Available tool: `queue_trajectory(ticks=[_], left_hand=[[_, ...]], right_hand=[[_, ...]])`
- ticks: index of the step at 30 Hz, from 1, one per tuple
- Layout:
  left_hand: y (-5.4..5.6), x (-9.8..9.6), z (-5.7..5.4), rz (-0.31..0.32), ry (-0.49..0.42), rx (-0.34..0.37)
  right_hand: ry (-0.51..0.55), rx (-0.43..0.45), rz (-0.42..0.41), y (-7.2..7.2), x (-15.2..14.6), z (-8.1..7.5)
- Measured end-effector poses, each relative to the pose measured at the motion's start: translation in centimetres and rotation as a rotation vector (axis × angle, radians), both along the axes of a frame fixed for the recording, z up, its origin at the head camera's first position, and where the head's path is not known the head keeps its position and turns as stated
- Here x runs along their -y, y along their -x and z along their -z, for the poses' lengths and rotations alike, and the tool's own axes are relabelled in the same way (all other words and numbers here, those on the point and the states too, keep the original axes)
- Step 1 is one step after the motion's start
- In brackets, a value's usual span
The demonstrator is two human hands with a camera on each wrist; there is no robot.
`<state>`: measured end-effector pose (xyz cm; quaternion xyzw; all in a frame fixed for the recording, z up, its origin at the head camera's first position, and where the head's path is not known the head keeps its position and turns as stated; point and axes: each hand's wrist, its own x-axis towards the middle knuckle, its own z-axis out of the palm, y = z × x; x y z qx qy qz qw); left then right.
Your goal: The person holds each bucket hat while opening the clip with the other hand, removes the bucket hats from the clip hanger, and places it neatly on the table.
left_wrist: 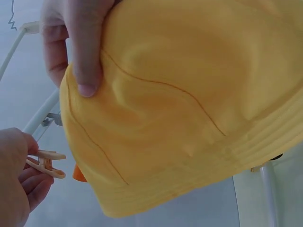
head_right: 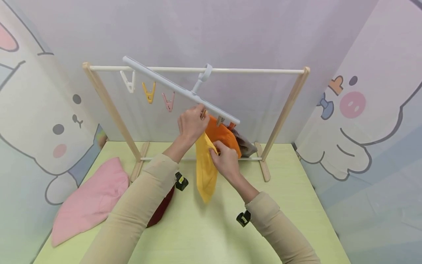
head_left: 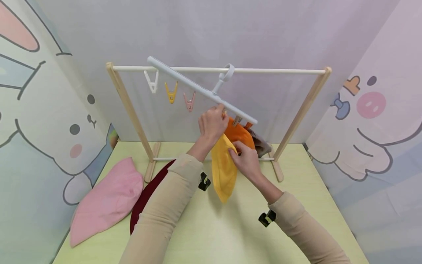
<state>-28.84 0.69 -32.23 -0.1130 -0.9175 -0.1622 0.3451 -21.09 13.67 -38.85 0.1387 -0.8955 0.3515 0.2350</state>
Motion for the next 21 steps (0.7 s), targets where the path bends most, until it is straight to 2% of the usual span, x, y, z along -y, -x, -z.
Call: queue_trajectory(ticks=[11, 21], left_hand=[[0.1, 0.0, 0.1, 0.002, 0.003, -0.027], [-0.1, -0.1, 0.0, 0.001, 0.005, -0.004]], right_hand=[[-0.024, 0.102, -0.050, -0.1, -0.5, 0.8], [-0.032, 0.200, -0.081, -0.6, -0.1, 2.0]])
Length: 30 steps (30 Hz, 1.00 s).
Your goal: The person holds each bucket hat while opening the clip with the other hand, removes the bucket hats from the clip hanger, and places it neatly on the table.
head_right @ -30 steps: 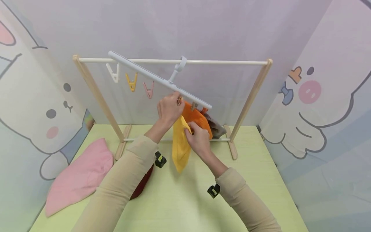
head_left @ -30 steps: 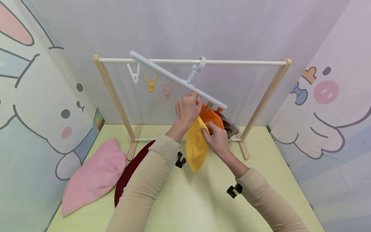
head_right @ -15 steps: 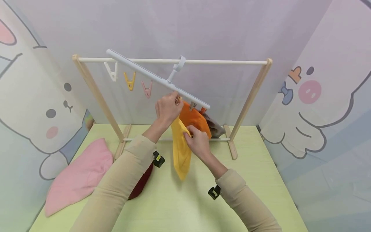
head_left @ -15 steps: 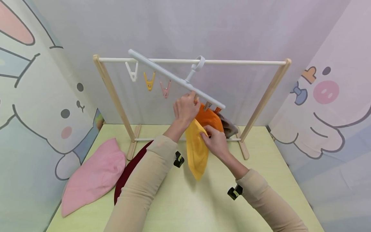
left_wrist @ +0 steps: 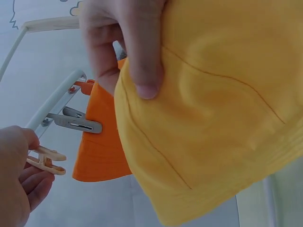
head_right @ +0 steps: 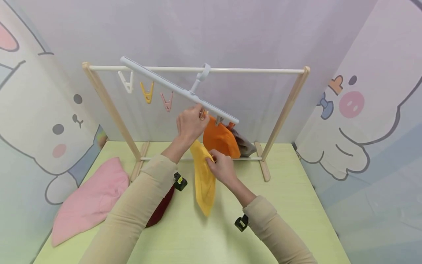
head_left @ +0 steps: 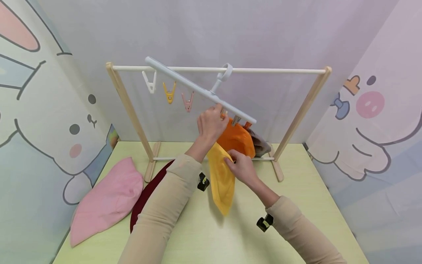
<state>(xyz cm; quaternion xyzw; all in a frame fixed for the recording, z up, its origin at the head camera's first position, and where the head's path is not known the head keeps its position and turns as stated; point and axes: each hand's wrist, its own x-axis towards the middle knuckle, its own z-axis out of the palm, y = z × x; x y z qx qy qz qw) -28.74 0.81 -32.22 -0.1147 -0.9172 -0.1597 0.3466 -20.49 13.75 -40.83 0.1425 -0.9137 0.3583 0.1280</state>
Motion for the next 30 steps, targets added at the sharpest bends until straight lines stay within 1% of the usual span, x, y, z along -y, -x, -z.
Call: queue_trajectory(ticks=[6, 13, 18, 25, 30], left_hand=[[0.0, 0.0, 0.1, 0.009, -0.005, -0.005], [0.1, 0.1, 0.1, 0.015, -0.009, 0.000], [0.1, 0.1, 0.1, 0.011, -0.004, 0.012], [0.1, 0.1, 0.0, 0.010, -0.008, 0.025], [0.2, 0.0, 0.1, 0.009, -0.015, 0.035]], right_hand=[[0.026, 0.019, -0.013, -0.3, 0.5, 1.0], [0.009, 0.044, -0.012, -0.7, 1.2, 2.0], [0.019, 0.057, -0.014, -0.9, 1.7, 2.9], [0.037, 0.071, -0.045, -1.2, 2.3, 4.0], [0.061, 0.074, -0.057, -1.3, 2.7, 4.4]])
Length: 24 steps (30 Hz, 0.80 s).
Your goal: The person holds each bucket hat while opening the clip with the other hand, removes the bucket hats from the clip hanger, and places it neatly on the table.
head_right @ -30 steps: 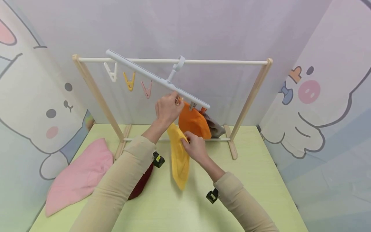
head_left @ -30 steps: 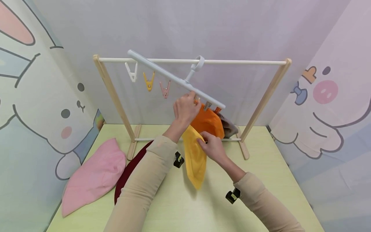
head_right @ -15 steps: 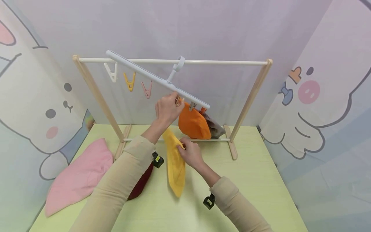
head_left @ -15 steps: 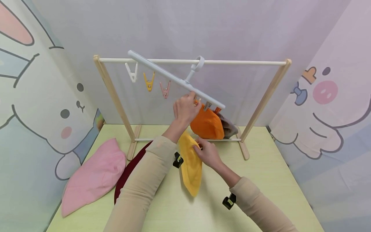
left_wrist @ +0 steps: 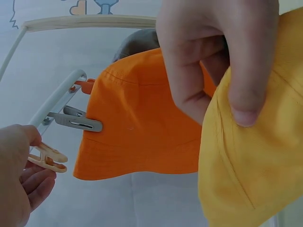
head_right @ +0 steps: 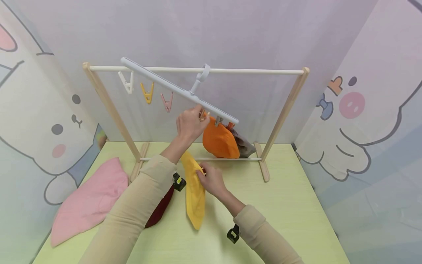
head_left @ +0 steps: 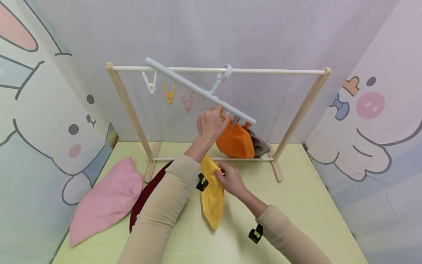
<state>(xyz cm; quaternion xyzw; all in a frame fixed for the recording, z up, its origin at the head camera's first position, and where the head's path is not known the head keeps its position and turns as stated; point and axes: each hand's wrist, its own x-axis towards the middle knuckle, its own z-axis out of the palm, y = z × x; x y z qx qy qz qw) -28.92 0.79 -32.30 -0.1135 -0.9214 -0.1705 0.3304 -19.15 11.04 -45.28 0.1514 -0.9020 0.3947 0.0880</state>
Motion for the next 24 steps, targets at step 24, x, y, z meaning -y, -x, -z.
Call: queue_trajectory(ticks=[24], left_hand=[[0.1, 0.2, 0.2, 0.015, 0.005, -0.048]], right_hand=[[0.147, 0.179, 0.022, 0.4, -0.3, 1.5]])
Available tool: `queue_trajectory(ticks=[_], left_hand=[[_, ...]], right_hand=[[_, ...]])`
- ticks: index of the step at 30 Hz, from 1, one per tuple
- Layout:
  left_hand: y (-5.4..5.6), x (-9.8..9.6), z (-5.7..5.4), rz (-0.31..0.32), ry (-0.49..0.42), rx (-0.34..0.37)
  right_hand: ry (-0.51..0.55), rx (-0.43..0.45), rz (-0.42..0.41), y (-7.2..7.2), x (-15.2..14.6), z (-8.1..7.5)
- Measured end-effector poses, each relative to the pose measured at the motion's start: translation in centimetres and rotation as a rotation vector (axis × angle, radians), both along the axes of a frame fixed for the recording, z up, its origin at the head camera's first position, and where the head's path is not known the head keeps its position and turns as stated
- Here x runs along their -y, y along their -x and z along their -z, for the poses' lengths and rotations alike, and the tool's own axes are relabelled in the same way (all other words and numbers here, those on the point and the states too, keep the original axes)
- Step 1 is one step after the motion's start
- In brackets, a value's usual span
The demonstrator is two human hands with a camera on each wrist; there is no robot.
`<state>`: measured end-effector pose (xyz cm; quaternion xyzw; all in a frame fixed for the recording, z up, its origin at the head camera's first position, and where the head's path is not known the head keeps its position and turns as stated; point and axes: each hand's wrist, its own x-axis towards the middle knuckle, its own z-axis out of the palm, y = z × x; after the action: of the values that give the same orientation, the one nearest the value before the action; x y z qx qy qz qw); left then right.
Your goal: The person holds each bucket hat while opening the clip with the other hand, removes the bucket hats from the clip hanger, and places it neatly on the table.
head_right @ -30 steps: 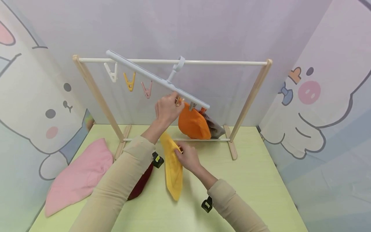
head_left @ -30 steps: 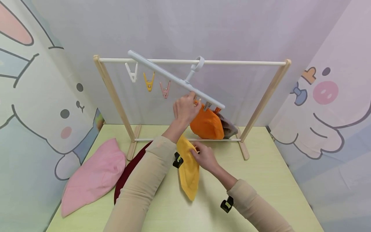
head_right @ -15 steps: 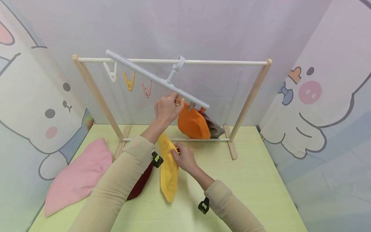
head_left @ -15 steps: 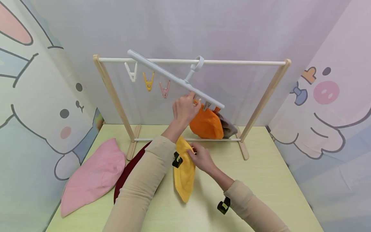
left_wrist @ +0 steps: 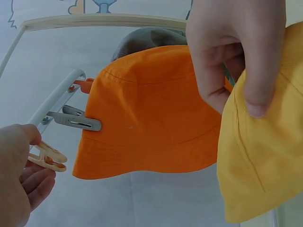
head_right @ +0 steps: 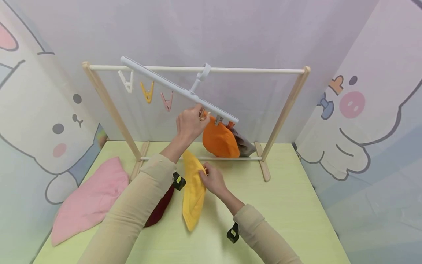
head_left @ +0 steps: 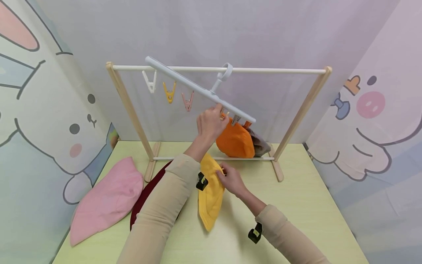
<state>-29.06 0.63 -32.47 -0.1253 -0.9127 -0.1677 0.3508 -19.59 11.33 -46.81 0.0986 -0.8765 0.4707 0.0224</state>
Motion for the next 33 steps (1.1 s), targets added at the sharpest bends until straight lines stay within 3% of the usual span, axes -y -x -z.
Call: queue_trajectory(ticks=[8, 19, 25, 33], left_hand=[[0.1, -0.1, 0.1, -0.005, 0.004, -0.004], [0.0, -0.2, 0.1, 0.000, -0.005, 0.016], [0.1, -0.2, 0.1, 0.005, -0.012, 0.025], [0.3, -0.2, 0.2, 0.007, -0.016, 0.039]], right_hand=[[-0.029, -0.036, 0.017, 0.4, -0.7, 1.4], [-0.181, -0.142, 0.007, 0.9, -1.9, 3.6], [-0.255, -0.109, 0.004, 1.0, -2.1, 4.8], [-0.255, -0.099, 0.011, 1.2, -2.7, 5.9]])
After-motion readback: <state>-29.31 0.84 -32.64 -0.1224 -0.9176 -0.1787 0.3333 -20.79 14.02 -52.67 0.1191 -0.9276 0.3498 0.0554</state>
